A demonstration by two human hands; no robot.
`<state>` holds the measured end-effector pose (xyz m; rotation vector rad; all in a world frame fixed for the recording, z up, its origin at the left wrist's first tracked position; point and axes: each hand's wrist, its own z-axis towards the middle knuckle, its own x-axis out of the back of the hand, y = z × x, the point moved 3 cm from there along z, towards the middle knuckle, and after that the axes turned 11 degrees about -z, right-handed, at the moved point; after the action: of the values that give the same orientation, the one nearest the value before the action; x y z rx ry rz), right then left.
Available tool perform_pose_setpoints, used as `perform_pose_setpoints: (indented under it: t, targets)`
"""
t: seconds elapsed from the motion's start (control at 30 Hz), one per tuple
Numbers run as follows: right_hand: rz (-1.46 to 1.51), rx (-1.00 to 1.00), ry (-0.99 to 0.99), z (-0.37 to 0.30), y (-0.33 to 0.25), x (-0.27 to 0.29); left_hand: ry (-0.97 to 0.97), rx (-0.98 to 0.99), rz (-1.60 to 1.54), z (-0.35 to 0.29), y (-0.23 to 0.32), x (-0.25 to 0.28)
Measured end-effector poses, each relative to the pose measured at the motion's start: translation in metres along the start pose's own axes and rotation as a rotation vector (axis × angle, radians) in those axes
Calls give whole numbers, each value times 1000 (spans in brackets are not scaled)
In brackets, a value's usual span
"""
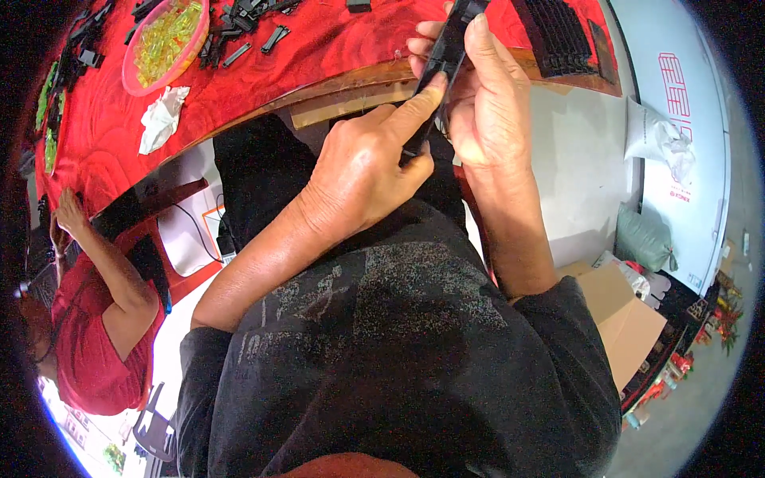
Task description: The person assembles a level by inserting a vial into a black plastic frame and fitting plastic components into the frame by hand.
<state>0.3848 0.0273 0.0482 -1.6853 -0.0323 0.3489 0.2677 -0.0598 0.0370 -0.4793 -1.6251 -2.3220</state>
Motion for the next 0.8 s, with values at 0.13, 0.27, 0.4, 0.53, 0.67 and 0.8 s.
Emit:
perform_pose_setpoints:
  t: [0.13, 0.27, 0.4, 0.53, 0.67, 0.8]
  targets:
    - [3, 7, 0, 4, 7, -1, -19, 85, 31, -4, -5, -3]
    - [64, 33, 14, 1, 6, -8, 97, 119, -18, -9, 1, -3]
    - [52, 28, 13, 1, 4, -9, 144, 101, -4, -7, 0, -4]
    - [55, 13, 20, 0, 5, -9, 148, 82, 4, -5, 1, -3]
    - [89, 27, 3, -1, 6, -9, 163, 55, -33, -6, -2, -3]
    - [74, 35, 3, -4, 1, -10, 154, 39, -93, -6, 1, -3]
